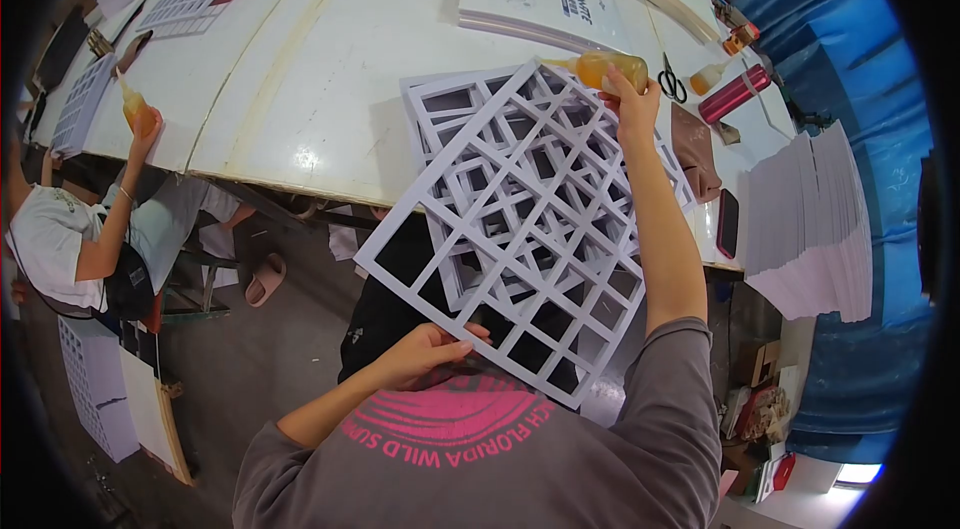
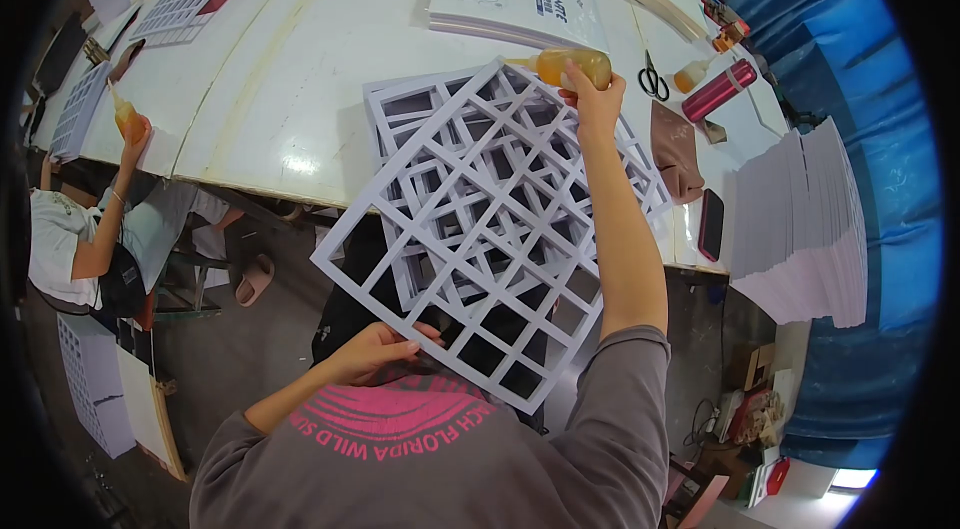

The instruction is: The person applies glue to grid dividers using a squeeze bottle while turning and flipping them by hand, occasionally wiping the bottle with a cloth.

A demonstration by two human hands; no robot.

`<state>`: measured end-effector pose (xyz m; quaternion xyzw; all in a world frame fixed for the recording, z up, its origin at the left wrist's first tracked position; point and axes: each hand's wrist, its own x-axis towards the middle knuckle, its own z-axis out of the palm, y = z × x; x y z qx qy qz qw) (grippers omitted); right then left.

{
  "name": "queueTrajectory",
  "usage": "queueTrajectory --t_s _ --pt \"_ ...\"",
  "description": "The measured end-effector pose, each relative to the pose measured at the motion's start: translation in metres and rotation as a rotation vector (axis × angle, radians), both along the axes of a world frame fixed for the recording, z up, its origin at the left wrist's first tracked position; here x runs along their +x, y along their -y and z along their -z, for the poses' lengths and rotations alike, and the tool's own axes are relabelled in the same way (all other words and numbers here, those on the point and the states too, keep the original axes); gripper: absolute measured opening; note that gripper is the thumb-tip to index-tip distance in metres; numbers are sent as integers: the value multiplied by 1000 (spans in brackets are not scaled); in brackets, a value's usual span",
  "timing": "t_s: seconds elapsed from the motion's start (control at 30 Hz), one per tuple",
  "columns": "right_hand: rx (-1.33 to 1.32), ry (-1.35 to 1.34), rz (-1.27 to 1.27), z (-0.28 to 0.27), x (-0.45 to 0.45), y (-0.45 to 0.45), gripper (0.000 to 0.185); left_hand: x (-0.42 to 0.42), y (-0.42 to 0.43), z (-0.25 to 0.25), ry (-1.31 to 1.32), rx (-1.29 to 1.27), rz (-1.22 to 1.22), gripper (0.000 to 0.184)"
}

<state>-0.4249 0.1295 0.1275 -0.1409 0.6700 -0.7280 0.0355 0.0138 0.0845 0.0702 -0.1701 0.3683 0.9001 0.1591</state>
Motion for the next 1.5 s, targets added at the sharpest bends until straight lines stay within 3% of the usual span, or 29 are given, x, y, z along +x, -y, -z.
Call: queueTrajectory --t_s 0.23,0.5,0.6,0.87,1.0,1.13,1.2,1.3,1.4,1.5 --pt "8 83 -69 4 28 -15 65 -2 0 1 9 -31 -23 41" --pt "-18 180 -201 4 108 -30 52 -4 0 4 -8 -41 -13 40" --pt "-19 269 -276 3 140 -35 59 -5 1 0 -32 -57 -13 39" --pt "23 357 -486 3 229 -38 51 -4 0 3 -61 -70 -2 39" --pt "94 495 -642 -7 262 -36 49 -5 0 -4 -24 -72 -7 37" --pt "-32 815 -825 -19 254 -50 47 -7 6 -4 -111 -84 -137 33" --pt "-154 868 -739 -23 233 -68 45 -9 19 1 -169 -47 -263 33" --pt "-287 623 -431 -31 184 -90 41 -14 36 -4 -135 -42 -474 36" --pt "-207 309 -141 -21 117 -115 37 -15 46 0 -40 -27 -558 35" --pt "-151 192 59 -13 71 -128 44 -12 44 0 -7 -2 -544 34"
